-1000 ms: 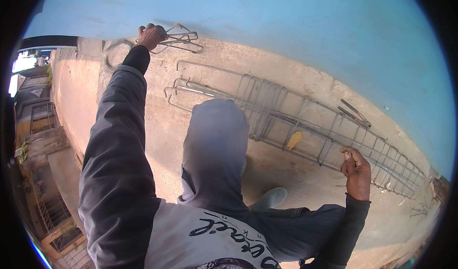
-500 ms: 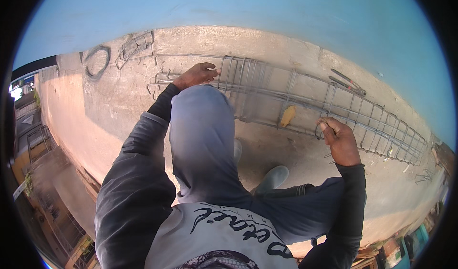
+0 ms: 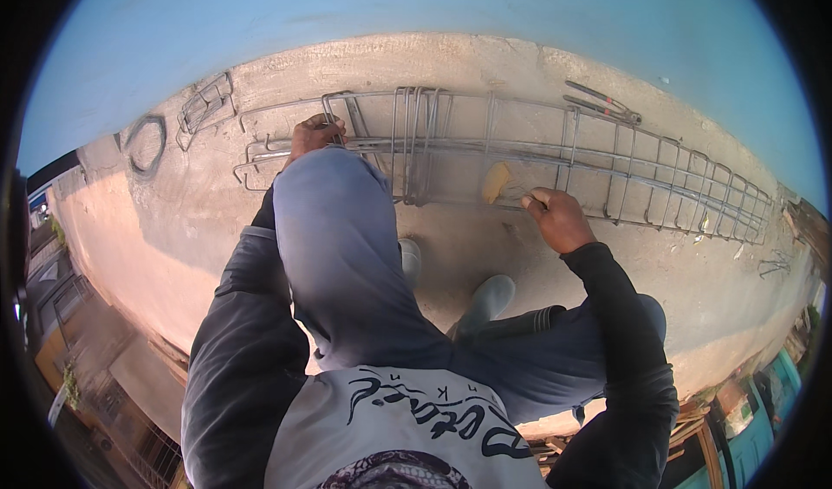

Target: The person assembles a metal grid by tying wire ties at intersections using pliers. They position the grid on the ground, secure each joint, and continue along the structure.

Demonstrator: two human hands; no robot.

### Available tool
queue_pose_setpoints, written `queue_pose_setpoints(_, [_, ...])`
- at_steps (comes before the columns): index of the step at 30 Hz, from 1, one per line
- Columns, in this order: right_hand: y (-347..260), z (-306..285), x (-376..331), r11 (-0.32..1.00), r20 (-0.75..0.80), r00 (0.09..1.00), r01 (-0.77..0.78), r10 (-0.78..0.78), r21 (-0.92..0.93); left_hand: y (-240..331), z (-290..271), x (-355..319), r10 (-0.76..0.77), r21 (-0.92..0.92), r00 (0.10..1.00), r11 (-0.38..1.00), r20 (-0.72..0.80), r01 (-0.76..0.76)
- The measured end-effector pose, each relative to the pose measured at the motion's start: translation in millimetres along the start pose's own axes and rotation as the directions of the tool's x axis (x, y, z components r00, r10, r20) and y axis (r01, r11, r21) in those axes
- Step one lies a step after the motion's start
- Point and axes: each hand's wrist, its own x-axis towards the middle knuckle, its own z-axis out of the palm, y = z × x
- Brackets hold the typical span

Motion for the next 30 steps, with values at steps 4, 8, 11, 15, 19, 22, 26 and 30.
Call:
queue_pose_setpoints(4, [18,48,46,0.995,-0.173,0.983,0.080,-0.069,0.062,-1,-36,12,0.111,0.099,0.993,0.989,-0.047,-0.106])
queue_pose_setpoints(8, [16,91,81,0.989,-0.281,0.959,0.004,0.038,0.147,-4,-76,24,0.145,0.128,0.979,0.984,-0.142,-0.128])
queue_pose_setpoints(11, [10,112,91,0.956,-0.311,0.923,-0.152,0.228,0.250,-21,-127,30,0.211,0.135,0.925,0.975,-0.318,-0.176])
queue_pose_setpoints(15, [23,128,104,0.896,-0.422,0.856,-0.101,0.299,0.432,-14,-157,25,0.650,0.939,0.699,0.331,-0.299,0.094])
queue_pose_setpoints(19, [32,124,102,0.770,-0.423,0.768,-0.137,0.480,0.624,109,-28,-15,0.621,0.876,0.783,0.397,-0.035,-0.276])
queue_pose_setpoints(22, [36,126,112,0.706,-0.417,0.786,-0.035,0.456,0.707,182,48,-22,0.432,0.559,0.788,0.556,0.438,-0.616])
queue_pose_setpoints(26, [26,124,119,0.607,-0.392,0.766,0.002,0.510,0.794,216,150,-13,0.161,0.522,0.542,0.155,0.824,-0.839])
queue_pose_setpoints(30, [41,142,134,0.703,-0.561,0.704,0.124,0.435,0.700,175,219,30,-0.036,0.536,0.535,0.019,0.844,-0.844])
